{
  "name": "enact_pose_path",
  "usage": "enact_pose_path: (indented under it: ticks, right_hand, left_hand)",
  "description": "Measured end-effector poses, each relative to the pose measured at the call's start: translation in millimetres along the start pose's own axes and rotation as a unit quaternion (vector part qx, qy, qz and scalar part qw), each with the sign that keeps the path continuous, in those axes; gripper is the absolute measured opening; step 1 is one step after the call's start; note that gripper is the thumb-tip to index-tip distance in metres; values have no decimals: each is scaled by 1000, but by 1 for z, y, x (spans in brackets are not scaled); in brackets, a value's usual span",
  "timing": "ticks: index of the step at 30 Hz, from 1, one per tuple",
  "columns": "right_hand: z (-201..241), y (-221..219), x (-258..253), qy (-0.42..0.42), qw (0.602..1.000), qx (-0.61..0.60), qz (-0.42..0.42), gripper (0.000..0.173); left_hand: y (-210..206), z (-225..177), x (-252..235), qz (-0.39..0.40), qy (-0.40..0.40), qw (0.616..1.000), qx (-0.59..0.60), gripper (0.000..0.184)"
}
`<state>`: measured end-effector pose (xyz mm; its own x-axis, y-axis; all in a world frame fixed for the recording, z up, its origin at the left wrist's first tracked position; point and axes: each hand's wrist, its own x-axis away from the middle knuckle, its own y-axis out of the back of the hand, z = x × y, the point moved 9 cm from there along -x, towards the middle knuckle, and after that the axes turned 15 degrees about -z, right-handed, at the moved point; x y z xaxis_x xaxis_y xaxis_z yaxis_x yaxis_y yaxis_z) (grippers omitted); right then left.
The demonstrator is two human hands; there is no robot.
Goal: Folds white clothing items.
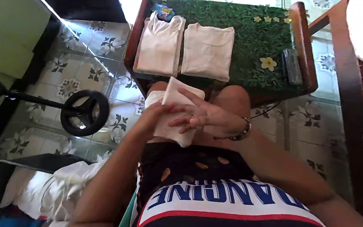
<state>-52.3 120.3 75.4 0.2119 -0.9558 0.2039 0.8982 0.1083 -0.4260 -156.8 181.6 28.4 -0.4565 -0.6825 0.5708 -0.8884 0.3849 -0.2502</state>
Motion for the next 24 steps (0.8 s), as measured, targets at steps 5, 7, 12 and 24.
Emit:
enact_pose_path:
  ticks: [5,7,12,24]
  right_hand:
    - [-40,64,-9,-10,931,71,-359,63]
    - [-88,88,4,-125,875,41,-465,74]
    - [-132,82,14,-216,869,-22,-444,64]
    - [-108,89,6,-72,875,233,-419,89]
  left_hand:
    - [95,23,-31,-64,22,996,49,31]
    - [117,39,-45,-86,36,994,63,32]
    - [121,52,-58,-52,43,993,96,33]
    - [119,38,-68,-71,-17,992,104,41]
